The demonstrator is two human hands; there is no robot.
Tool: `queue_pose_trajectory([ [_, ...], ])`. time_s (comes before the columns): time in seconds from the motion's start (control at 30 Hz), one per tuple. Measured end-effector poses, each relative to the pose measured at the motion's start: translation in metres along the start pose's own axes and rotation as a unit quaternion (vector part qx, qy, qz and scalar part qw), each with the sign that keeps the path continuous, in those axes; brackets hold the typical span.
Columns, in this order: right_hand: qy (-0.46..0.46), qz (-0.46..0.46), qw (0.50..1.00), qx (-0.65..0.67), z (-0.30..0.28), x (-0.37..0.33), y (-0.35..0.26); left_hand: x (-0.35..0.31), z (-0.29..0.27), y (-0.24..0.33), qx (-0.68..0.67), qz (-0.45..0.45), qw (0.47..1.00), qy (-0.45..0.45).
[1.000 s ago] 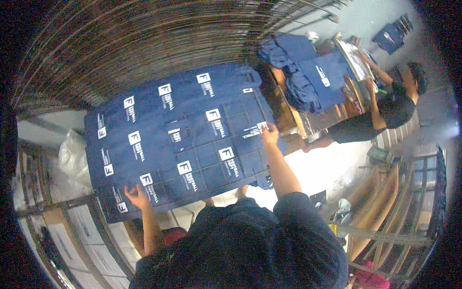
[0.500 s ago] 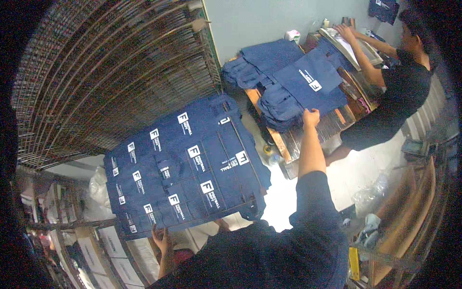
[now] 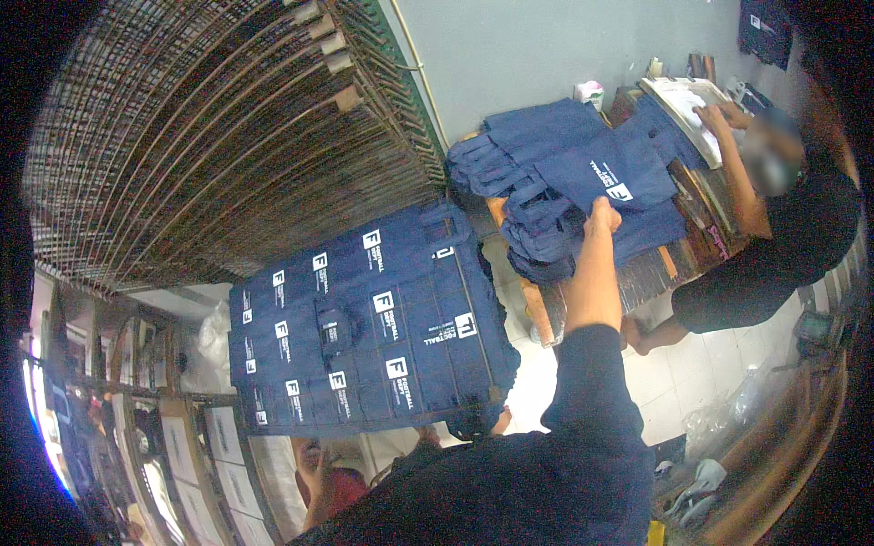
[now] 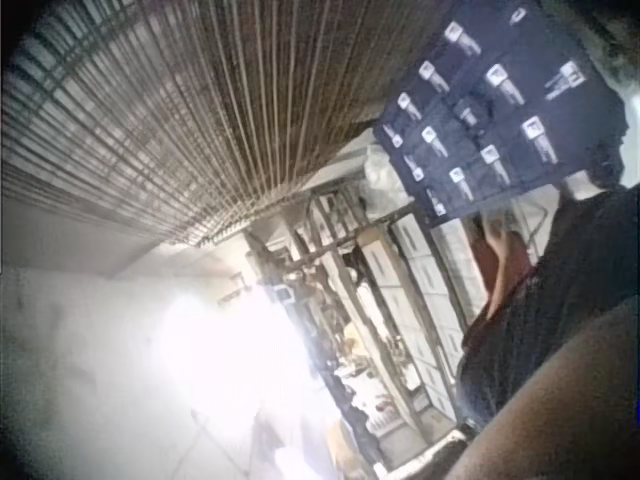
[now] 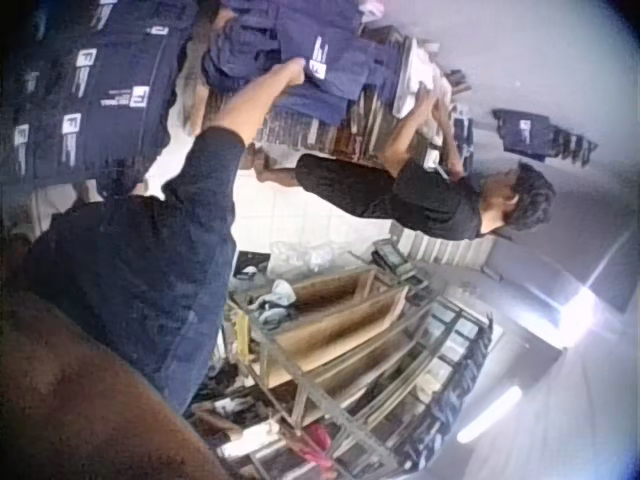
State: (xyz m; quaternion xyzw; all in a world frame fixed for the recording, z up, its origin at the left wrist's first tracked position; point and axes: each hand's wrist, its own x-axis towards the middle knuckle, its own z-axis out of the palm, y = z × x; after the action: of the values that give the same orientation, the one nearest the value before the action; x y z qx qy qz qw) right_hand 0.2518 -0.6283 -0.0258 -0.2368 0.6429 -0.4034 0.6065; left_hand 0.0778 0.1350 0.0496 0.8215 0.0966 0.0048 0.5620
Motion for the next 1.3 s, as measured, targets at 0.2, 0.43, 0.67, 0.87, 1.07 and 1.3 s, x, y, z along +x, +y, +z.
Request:
queue_pose_trajectory([
  [0.2, -0.319, -0.137, 0.935, 0.065, -0.066, -0.177, -0.102, 0.026, 0.13, 0.03, -0.076, -0.192, 0.946, -0.25],
  [0.43, -0.703, -0.036, 0.709, 0.032, -0.192, -0.3, -0.189, 0.02, 0.31, 0.104, -0.34, -0.399, 0.609, -0.596],
  [0.67, -0.722, -0.066, 0.688, 0.041, -0.278, -0.328, -0.197, -0.004, 0.349, 0.147, -0.469, -0.329, 0.566, -0.592],
  [0.87, -0.608, -0.208, 0.753, 0.14, -0.31, -0.327, -0.156, 0.043, 0.31, 0.186, -0.469, -0.21, 0.731, -0.45],
  [1.07, -0.638, 0.0, 0.754, 0.157, -0.357, -0.318, -0.024, 0.056, 0.19, 0.168, -0.395, -0.137, 0.809, -0.414],
  [1.3, -0.605, 0.179, 0.776, 0.015, -0.296, -0.336, 0.067, 0.1, 0.085, 0.089, -0.396, -0.135, 0.859, -0.295],
])
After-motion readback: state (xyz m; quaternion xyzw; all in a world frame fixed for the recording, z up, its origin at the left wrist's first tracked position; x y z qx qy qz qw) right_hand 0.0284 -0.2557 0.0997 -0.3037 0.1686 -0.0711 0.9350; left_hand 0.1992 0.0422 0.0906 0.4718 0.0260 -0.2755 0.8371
